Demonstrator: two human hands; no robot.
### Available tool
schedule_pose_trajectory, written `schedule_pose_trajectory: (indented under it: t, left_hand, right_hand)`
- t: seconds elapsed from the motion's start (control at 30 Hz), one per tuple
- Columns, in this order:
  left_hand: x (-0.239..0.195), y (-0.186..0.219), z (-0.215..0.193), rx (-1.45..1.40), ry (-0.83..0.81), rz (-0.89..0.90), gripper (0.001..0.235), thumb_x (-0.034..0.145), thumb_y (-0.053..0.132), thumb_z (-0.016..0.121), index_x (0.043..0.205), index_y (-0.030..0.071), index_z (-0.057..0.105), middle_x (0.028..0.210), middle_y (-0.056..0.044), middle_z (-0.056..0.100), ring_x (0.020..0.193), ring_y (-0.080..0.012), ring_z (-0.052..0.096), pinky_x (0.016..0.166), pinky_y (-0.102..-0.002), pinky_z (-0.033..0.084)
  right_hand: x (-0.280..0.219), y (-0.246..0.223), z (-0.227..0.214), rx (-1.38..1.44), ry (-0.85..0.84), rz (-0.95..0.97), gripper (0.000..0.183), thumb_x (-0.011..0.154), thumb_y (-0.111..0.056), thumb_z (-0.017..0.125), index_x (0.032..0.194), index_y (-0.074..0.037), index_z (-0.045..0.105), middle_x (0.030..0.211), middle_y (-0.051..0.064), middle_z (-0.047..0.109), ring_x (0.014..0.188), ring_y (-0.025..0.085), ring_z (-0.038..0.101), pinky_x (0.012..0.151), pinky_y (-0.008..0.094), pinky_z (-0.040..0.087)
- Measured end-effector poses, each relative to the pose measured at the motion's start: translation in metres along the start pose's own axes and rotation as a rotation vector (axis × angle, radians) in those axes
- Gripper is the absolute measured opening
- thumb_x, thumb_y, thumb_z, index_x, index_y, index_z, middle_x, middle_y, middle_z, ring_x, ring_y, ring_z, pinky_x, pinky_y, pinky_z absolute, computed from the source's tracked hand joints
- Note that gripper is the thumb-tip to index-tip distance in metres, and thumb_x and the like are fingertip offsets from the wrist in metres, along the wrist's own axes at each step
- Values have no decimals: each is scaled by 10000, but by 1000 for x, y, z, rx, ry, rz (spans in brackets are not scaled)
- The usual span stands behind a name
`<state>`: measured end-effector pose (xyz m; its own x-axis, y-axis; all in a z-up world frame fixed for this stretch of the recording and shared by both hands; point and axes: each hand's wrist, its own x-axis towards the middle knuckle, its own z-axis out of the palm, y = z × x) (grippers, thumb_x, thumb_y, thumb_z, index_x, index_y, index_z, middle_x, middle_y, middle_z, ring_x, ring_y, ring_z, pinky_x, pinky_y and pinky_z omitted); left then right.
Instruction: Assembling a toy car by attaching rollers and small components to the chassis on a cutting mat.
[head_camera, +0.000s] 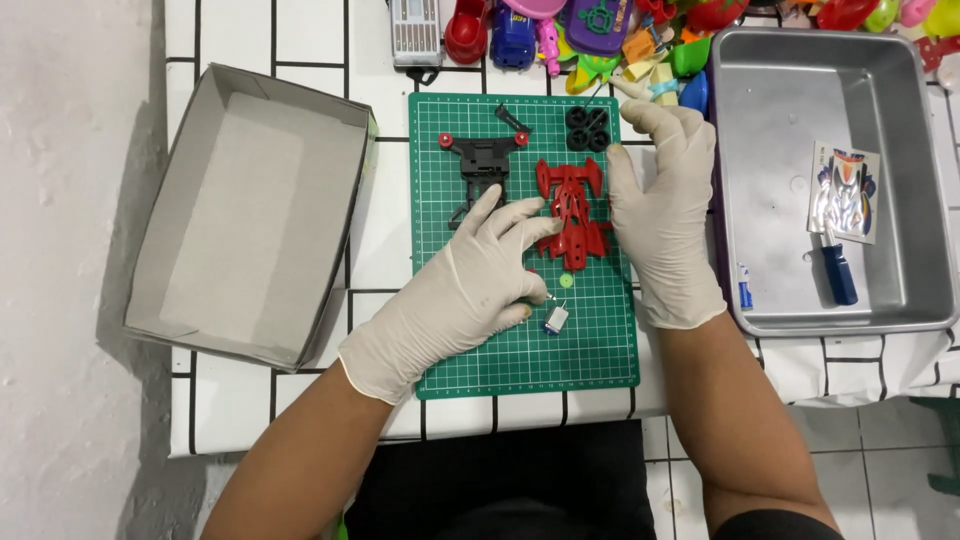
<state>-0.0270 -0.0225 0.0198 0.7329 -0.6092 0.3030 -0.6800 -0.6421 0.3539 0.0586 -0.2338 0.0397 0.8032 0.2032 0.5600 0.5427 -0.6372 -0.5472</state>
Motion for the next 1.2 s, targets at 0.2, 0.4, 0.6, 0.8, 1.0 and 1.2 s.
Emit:
schedule_pose_trajectory:
  t: [0.2,0.4,0.6,0.8,1.0,1.2]
  left_hand:
    - [3,-3,7,43,20,16,129,797,350,812,849,265,732,1406,-97,540,1463,-292,380,1273,-588,85]
    - [8,1,-10,-68,18,99,92,897,223,720,825,232,776,1442,-215,517,1413,-432,395,1213,-662,200]
    - [6,5,-30,-264,257,69,89,977,120,739,943,143,660,1491,-157,463,1419,-389,458,1241,-646,280]
    - [6,-6,-35,-276,458,62,51,1069,97,566,1049,79,609,1401,-211,495,1294,-425,522,1131,-570,406]
    - [3,-13,-35,-453,456,3,99,1089,122,502,1043,87,582,1411,-178,494,1341,-366,492,1163,-502,402]
    - [2,-13,-34,-628,412,-4,122,1106,137,460,1051,107,565,1442,-157,470,1392,-334,455,1221,-478,355]
  right_hand:
    - [-2,4,-1,-41,-21,-5,426,916,86,770,1279,-87,632,1087,98,520,1140,330,512,1041,466,412]
    - [-5,-1,-2,-82,3,7,355,968,-10,668,1310,-97,637,1216,140,550,1169,322,511,1029,436,409]
    - [-4,-10,-6,33,38,-154,293,952,132,592,1186,-35,646,1163,163,592,1131,332,546,1040,448,429]
    - [-4,-22,0,282,-218,-397,210,1041,129,600,1162,-36,647,1076,139,676,979,315,644,924,443,520]
    - [-15,-21,10,386,-254,-429,209,984,50,736,1142,-50,642,1095,94,689,1038,307,678,986,449,549]
    - [-19,-22,12,474,-240,-360,226,970,36,753,1150,-45,644,1062,107,683,1012,292,673,966,413,564]
